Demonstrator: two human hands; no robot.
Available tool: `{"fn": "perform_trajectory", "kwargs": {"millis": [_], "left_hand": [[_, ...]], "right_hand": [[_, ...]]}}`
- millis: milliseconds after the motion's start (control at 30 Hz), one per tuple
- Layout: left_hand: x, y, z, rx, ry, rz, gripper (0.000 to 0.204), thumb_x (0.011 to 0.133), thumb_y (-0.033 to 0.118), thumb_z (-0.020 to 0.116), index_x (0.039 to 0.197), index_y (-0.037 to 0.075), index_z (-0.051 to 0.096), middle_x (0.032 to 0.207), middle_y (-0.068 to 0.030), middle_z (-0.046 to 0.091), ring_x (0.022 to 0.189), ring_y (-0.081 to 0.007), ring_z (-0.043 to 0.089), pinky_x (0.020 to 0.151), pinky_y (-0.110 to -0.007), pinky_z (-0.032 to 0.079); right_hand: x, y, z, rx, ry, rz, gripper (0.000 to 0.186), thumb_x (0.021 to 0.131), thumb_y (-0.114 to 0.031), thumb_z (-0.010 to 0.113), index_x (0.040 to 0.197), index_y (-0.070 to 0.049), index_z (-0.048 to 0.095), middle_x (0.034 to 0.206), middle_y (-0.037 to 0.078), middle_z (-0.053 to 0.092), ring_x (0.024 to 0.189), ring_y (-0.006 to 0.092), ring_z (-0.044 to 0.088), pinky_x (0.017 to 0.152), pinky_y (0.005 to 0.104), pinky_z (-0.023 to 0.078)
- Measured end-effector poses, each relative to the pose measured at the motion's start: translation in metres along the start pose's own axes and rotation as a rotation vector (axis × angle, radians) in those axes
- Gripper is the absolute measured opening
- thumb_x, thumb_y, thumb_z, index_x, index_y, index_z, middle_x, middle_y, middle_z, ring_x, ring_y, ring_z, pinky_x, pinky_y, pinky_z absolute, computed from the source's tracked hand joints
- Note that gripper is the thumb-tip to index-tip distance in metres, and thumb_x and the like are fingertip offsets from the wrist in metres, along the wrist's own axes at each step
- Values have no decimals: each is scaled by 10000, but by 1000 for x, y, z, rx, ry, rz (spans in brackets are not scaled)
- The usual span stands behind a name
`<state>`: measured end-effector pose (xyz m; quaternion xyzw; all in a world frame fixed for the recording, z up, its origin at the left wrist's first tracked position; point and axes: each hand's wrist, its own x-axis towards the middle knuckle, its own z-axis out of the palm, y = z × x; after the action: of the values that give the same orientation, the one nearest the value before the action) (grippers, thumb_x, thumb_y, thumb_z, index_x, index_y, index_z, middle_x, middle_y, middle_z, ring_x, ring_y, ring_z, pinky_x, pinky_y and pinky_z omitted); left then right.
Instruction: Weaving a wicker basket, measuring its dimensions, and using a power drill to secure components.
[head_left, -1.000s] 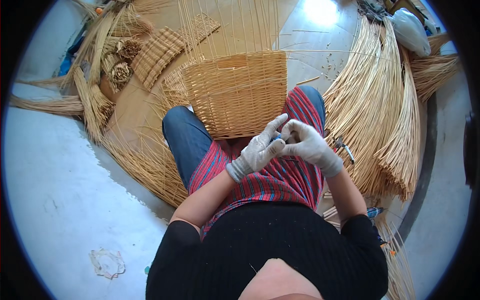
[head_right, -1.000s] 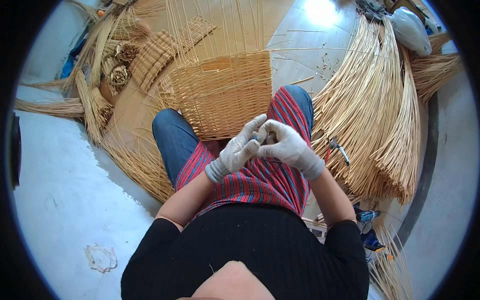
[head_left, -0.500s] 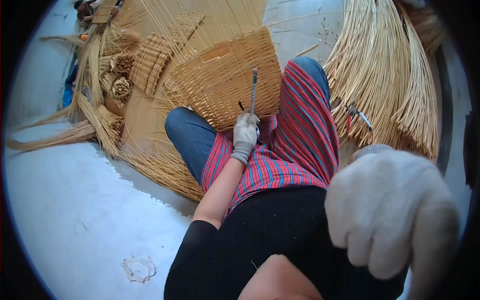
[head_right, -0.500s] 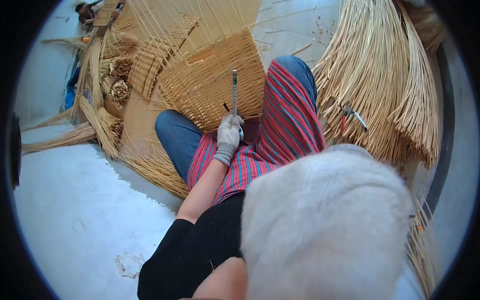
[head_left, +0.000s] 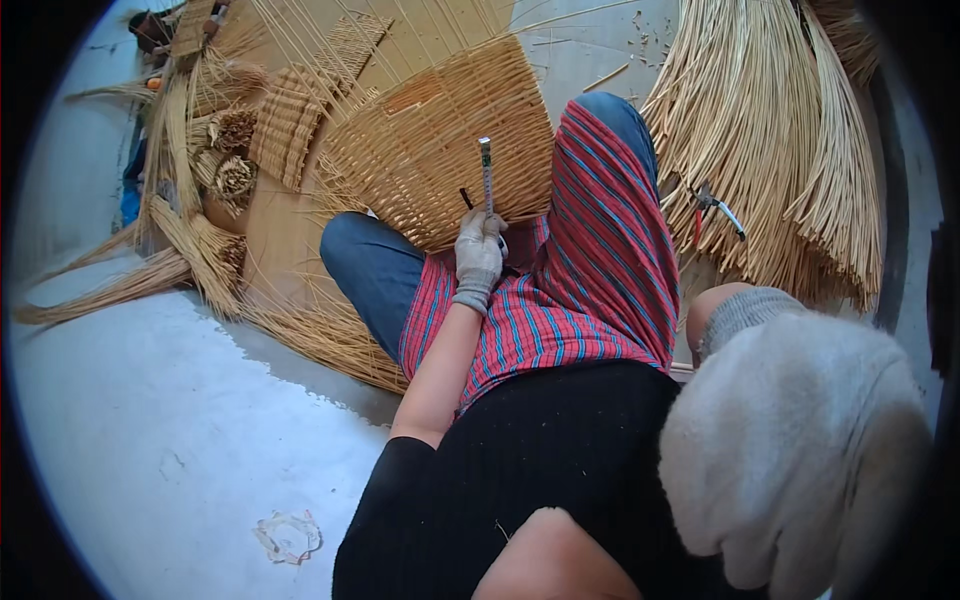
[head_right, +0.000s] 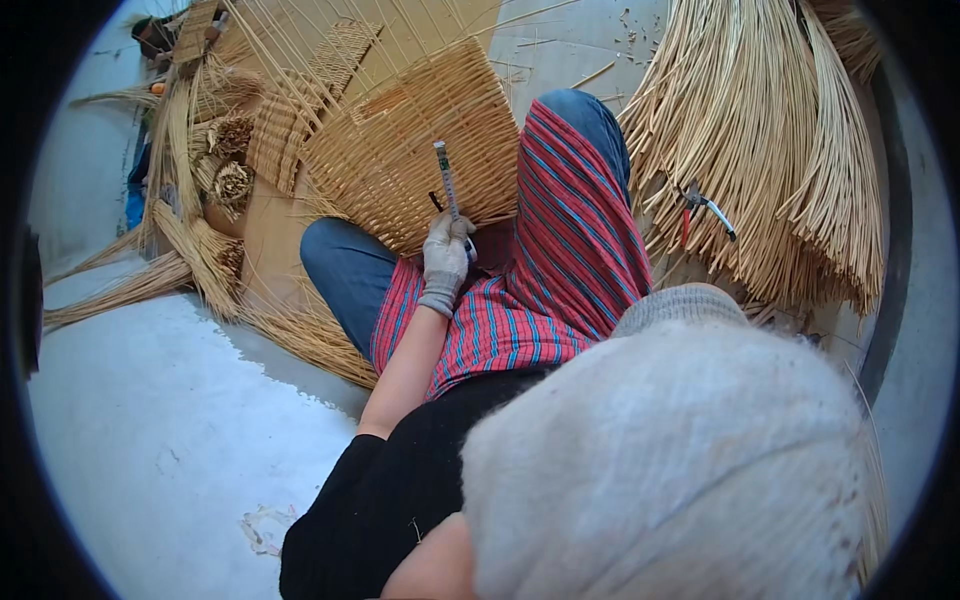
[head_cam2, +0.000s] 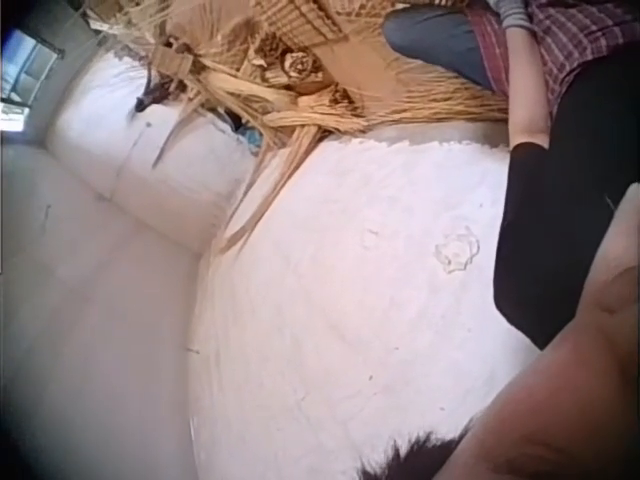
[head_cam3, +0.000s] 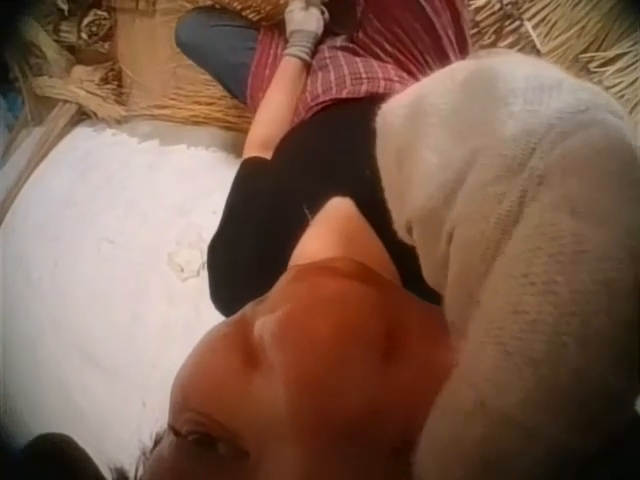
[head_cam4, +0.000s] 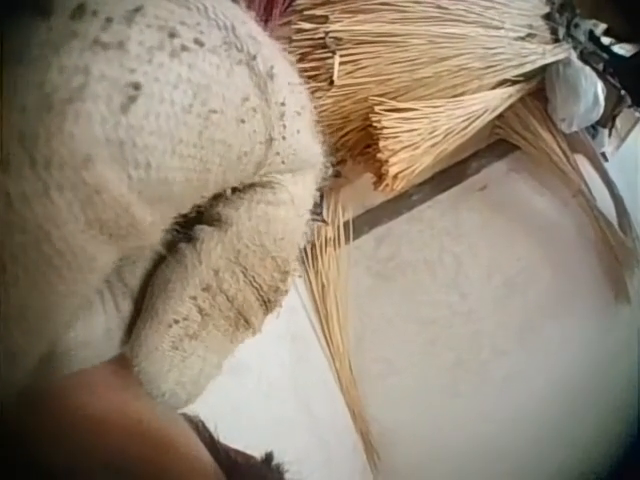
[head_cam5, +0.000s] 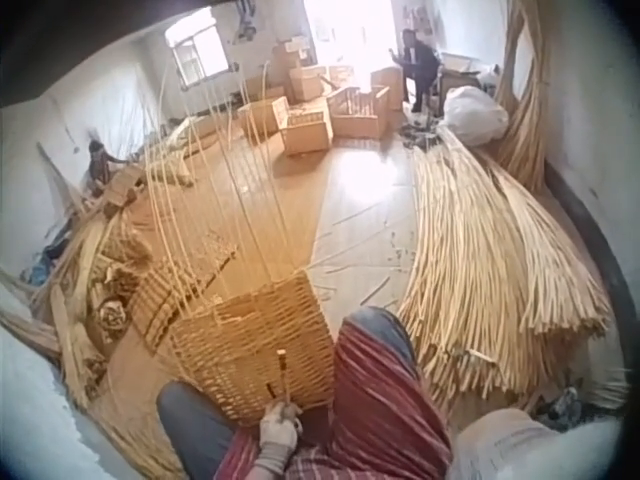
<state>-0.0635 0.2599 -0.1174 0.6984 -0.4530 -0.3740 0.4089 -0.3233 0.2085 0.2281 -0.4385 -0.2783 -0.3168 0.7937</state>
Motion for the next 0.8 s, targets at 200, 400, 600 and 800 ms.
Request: {"fn": "perform_trajectory", "kwargs": {"millis": [200,400,600,800], "left_hand": [[5,-7,0,49,32,19,218,1047,155,587,900,13,665,995,-83,596,754,-189,581,667,-318,490],[8,-8,1,-24,31,-61,261,1061,191,595,867,28,654,1048,-69,619,668,-127,554,606,-284,467],[29,11,-1,-67,36,32,300,1073,277,593,897,45,667,1274,-71,609,599,-69,522,542,-249,458],[56,19,-5,-39,8,13,255,1073,162,550,1271,7,594,916,-23,637,579,-72,531,516,-245,463]], "right_hand": [[-8,-6,-3,1,3,2,216,1025,-163,573,1095,-1,699,912,133,657,692,210,604,517,309,429],[-18,-8,-8,-2,-3,-3,215,1024,-163,573,1103,-6,696,919,136,661,706,218,615,521,317,441],[-22,-13,-11,-14,23,-10,214,1023,-164,574,1111,-11,694,926,139,664,719,227,627,525,325,453],[-28,-18,-16,-19,55,6,213,1022,-165,574,1119,-16,691,933,142,667,733,235,638,528,333,465]]}}
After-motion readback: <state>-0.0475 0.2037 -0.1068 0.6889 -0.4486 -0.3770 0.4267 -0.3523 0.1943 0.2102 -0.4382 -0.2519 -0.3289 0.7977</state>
